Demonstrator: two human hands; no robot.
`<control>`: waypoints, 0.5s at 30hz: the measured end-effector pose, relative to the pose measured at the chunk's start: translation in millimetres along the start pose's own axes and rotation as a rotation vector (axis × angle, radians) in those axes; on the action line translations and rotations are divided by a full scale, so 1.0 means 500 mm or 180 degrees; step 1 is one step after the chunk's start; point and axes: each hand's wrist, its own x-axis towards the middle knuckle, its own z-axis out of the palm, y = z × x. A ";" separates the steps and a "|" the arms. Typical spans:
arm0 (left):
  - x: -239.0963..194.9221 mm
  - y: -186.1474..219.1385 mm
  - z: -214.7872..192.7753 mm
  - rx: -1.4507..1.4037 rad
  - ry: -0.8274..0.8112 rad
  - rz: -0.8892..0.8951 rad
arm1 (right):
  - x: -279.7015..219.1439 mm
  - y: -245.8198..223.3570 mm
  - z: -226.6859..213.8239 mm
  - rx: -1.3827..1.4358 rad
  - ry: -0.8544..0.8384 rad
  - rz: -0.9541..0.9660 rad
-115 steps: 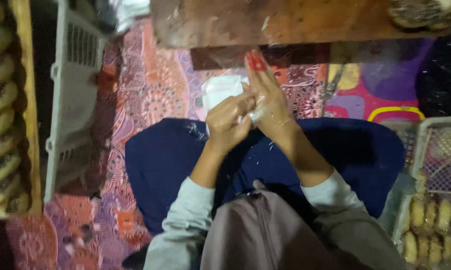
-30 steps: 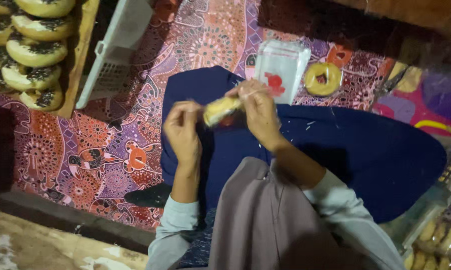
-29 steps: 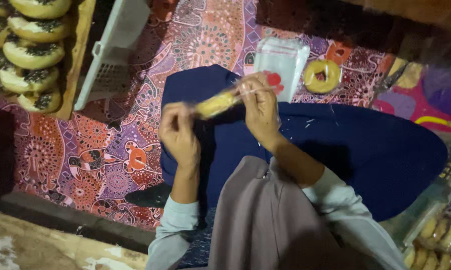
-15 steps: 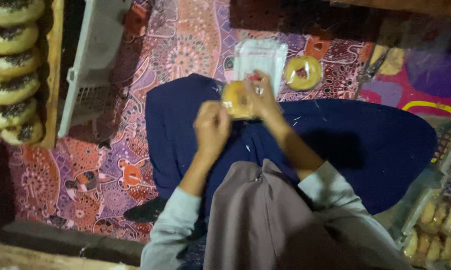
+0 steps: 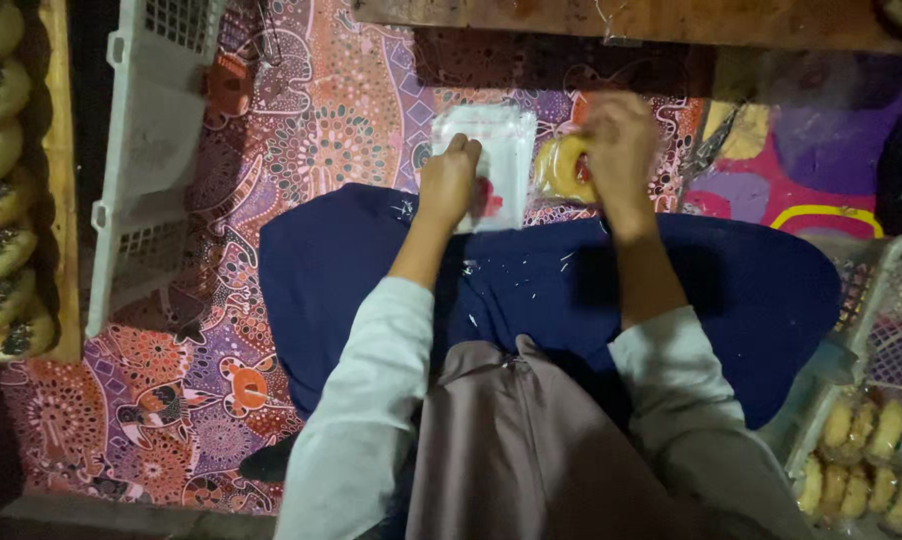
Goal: The person sits on the floor and repeatedly picks up donuts from a wooden board, places them into clear plastic bags, and sets the packaged donuts into a white basket. The person handles the donuts one at a time throughout the clip.
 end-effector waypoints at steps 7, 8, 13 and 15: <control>-0.031 0.131 -0.195 -0.1240 0.1595 0.0126 | 0.007 -0.146 0.018 0.0270 -0.1680 -0.0403; -0.022 0.137 -0.221 -0.1703 0.1725 -0.0069 | 0.000 -0.167 0.007 0.0378 -0.1668 -0.0621; -0.001 0.157 -0.267 -0.2466 0.1665 -0.0936 | -0.072 -0.264 -0.082 -0.0172 0.0228 -0.2306; 0.001 0.163 -0.265 -0.2229 0.1950 -0.0595 | -0.090 -0.300 -0.104 0.0379 0.0385 -0.2064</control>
